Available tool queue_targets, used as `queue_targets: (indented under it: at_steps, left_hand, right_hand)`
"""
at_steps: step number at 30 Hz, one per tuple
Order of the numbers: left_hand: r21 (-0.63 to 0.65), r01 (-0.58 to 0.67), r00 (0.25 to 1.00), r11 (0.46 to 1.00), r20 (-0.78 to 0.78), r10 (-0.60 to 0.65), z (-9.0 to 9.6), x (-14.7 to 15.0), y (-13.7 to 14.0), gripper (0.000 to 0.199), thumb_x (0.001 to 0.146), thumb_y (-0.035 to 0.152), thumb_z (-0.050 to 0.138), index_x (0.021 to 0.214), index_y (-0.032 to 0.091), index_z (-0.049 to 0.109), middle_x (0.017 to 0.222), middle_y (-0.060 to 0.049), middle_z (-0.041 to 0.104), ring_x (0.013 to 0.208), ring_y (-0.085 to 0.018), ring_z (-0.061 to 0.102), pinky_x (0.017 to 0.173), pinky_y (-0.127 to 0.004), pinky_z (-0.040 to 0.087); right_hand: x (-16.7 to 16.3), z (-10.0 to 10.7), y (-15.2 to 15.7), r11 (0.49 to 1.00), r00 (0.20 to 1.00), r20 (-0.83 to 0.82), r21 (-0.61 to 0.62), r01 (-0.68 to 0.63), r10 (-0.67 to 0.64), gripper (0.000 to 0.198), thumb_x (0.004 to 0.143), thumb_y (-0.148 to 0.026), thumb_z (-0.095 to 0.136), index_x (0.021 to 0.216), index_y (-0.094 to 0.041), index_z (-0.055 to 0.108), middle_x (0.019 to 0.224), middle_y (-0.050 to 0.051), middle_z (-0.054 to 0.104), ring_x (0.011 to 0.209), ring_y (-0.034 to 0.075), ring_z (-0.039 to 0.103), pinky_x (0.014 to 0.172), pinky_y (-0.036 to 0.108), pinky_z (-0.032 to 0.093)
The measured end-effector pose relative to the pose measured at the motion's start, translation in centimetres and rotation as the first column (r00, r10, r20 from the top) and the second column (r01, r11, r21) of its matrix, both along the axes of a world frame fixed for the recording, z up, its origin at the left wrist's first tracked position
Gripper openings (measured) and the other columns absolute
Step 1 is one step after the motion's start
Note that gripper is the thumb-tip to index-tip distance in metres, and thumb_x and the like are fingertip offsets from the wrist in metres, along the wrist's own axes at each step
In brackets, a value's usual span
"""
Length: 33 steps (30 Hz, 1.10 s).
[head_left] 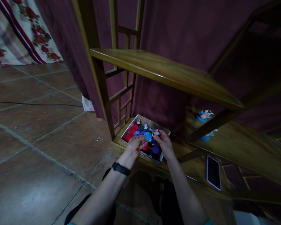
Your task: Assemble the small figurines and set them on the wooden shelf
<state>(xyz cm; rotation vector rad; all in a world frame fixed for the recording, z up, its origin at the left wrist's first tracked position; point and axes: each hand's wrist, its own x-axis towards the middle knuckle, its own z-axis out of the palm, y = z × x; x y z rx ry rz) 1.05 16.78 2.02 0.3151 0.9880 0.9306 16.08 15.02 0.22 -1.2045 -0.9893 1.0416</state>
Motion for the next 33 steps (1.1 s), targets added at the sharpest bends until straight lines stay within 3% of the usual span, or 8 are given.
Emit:
queue_targets:
  at_steps: [9, 25, 33]
  left_hand:
    - [0.072, 0.016, 0.999, 0.997, -0.03, -0.014, -0.3, 0.4, -0.3, 0.012, 0.062, 0.014, 0.074, 0.07, 0.011, 0.065, 0.06, -0.004, 0.064, 0.054, -0.01, 0.059, 0.058, -0.023, 0.051]
    - [0.185, -0.036, 0.997, 0.982, -0.063, 0.049, -0.1, 0.8, -0.6, 0.015, 0.059, 0.019, 0.078, 0.061, 0.01, 0.066, 0.059, -0.005, 0.063, 0.054, -0.01, 0.058, 0.057, -0.023, 0.05]
    - [0.127, -0.065, 0.997, 0.99, -0.036, 0.07, -0.8, 1.3, -0.7, 0.01, 0.062, 0.01, 0.074, 0.06, 0.009, 0.064, 0.059, -0.004, 0.061, 0.054, -0.01, 0.057, 0.059, -0.023, 0.051]
  right_hand:
    - [-1.0, -0.5, 0.0, 0.999, 0.994, 0.108, 0.021, -0.032, 0.029, 0.038, 0.068, -0.03, 0.066, 0.105, -0.022, 0.061, 0.107, 0.004, 0.066, 0.095, 0.018, 0.061, 0.089, 0.034, 0.047]
    - [-0.6, -0.3, 0.0, 0.999, 0.991, 0.127, -0.04, -0.023, 0.028, 0.037, 0.067, -0.029, 0.066, 0.103, -0.021, 0.063, 0.1, 0.003, 0.069, 0.091, 0.018, 0.063, 0.089, 0.036, 0.047]
    - [0.0, -1.3, 0.2, 0.997, 0.961, 0.267, -0.062, -0.051, 0.065, 0.036, 0.069, -0.029, 0.065, 0.104, -0.022, 0.063, 0.095, 0.003, 0.069, 0.084, 0.017, 0.064, 0.083, 0.034, 0.049]
